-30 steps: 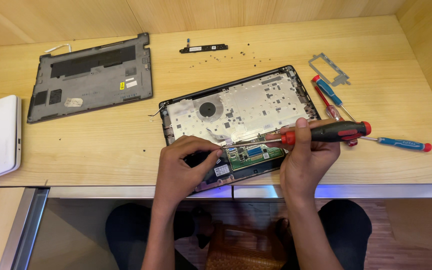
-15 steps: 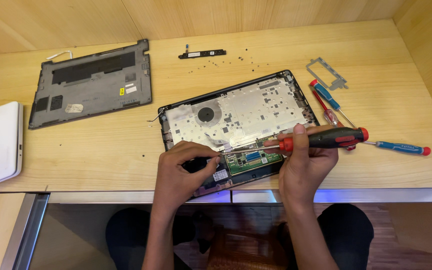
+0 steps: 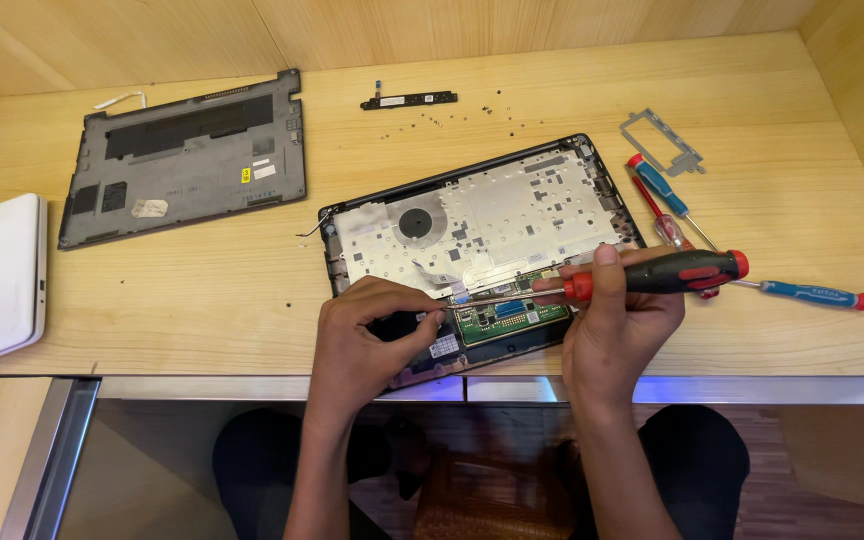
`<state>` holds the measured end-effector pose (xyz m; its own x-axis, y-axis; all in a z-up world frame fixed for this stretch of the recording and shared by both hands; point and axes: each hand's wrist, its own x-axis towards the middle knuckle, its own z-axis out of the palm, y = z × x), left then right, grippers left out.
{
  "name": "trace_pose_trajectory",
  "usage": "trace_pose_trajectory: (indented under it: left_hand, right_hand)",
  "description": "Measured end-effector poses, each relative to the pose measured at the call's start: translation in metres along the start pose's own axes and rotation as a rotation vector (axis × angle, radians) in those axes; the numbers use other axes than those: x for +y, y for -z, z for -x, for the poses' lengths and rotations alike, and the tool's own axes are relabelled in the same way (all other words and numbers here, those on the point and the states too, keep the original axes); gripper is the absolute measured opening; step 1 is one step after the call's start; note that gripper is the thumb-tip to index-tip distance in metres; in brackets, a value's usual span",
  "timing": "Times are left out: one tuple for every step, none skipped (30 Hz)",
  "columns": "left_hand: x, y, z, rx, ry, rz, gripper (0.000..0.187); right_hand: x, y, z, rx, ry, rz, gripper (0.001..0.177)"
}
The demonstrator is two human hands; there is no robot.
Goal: The person uses a screwdriver to unscrew components from the internal circuit board of a disassembled laptop. They carefully remove screws and place them on the wooden desk next to the laptop chassis.
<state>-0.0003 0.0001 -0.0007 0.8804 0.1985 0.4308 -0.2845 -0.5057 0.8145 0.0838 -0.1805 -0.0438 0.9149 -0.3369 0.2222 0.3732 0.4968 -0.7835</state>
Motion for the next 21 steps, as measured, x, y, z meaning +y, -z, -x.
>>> trace_pose_trajectory:
  left_hand:
    - [0.000, 0.000, 0.000, -0.001, 0.000, 0.000, 0.008]
    - [0.000, 0.000, 0.000, -0.003, 0.009, -0.004, 0.008]
    - [-0.001, 0.000, 0.000, -0.005, 0.018, -0.008, 0.009]
    - [0.000, 0.000, 0.000, -0.005, 0.020, -0.006, 0.009]
    - [0.000, 0.000, -0.001, -0.010, 0.022, -0.010, 0.009]
    - [0.001, 0.000, 0.000, -0.011, 0.025, -0.014, 0.009]
    - [0.001, 0.000, 0.001, -0.005, 0.029, -0.014, 0.009]
    - [0.001, 0.001, 0.000, -0.003, 0.027, -0.009, 0.009]
    - [0.001, 0.001, 0.000, -0.002, 0.024, -0.003, 0.009]
    - [0.000, 0.001, 0.000, 0.002, 0.026, -0.003, 0.009]
    - [-0.001, 0.001, 0.001, 0.002, 0.028, 0.001, 0.009]
    - [-0.001, 0.000, 0.001, 0.001, 0.030, 0.006, 0.009]
    - [-0.001, 0.000, 0.001, 0.003, 0.032, 0.007, 0.009]
    - [-0.001, 0.000, 0.001, -0.004, 0.028, -0.013, 0.009]
    - [-0.001, 0.000, 0.001, -0.011, 0.025, -0.033, 0.009]
    - [-0.001, 0.000, 0.000, -0.011, 0.027, -0.033, 0.009]
    - [-0.002, 0.000, 0.000, -0.021, 0.019, -0.063, 0.009]
    - [-0.002, 0.000, 0.002, -0.036, 0.014, -0.090, 0.009]
    - [-0.002, 0.002, 0.003, -0.039, 0.019, -0.087, 0.009]
    - [-0.001, 0.002, 0.002, -0.044, 0.015, -0.088, 0.010]
    - [0.000, 0.003, 0.001, -0.049, 0.012, -0.090, 0.010]
  right_hand:
    - [0.000, 0.000, 0.000, 0.001, 0.000, 0.000, 0.018]
    - [0.001, 0.000, 0.000, 0.001, 0.007, 0.005, 0.018]
    - [0.001, -0.001, 0.001, 0.001, 0.013, 0.011, 0.019]
    - [0.002, 0.001, 0.000, 0.000, 0.012, 0.013, 0.019]
    - [0.003, 0.003, -0.001, -0.007, 0.015, 0.015, 0.019]
    - [0.004, 0.004, -0.001, -0.020, 0.016, 0.016, 0.019]
    - [0.004, 0.004, -0.001, -0.026, 0.012, 0.018, 0.019]
    - [0.004, 0.003, -0.001, -0.022, 0.019, 0.021, 0.019]
    - [0.004, 0.003, -0.001, -0.019, 0.027, 0.025, 0.019]
    - [0.001, 0.000, 0.000, -0.022, 0.024, 0.026, 0.019]
    - [-0.001, -0.003, 0.001, -0.026, 0.028, 0.029, 0.019]
    - [-0.004, -0.005, 0.003, -0.029, 0.032, 0.033, 0.020]
    - [-0.002, -0.004, 0.003, -0.032, 0.030, 0.034, 0.020]
    - [-0.001, -0.003, 0.003, -0.035, 0.045, 0.042, 0.021]
    - [0.001, -0.002, 0.003, -0.039, 0.060, 0.049, 0.022]
    - [0.002, 0.000, 0.001, -0.039, 0.059, 0.050, 0.022]
    - [0.004, 0.001, -0.002, -0.070, 0.106, 0.087, 0.022]
    - [0.004, 0.004, -0.003, -0.098, 0.153, 0.127, 0.023]
    - [0.003, 0.006, -0.003, -0.096, 0.151, 0.132, 0.023]
    - [0.000, 0.007, -0.006, -0.141, 0.123, 0.165, 0.025]
    - [-0.004, 0.008, -0.010, -0.186, 0.094, 0.199, 0.026]
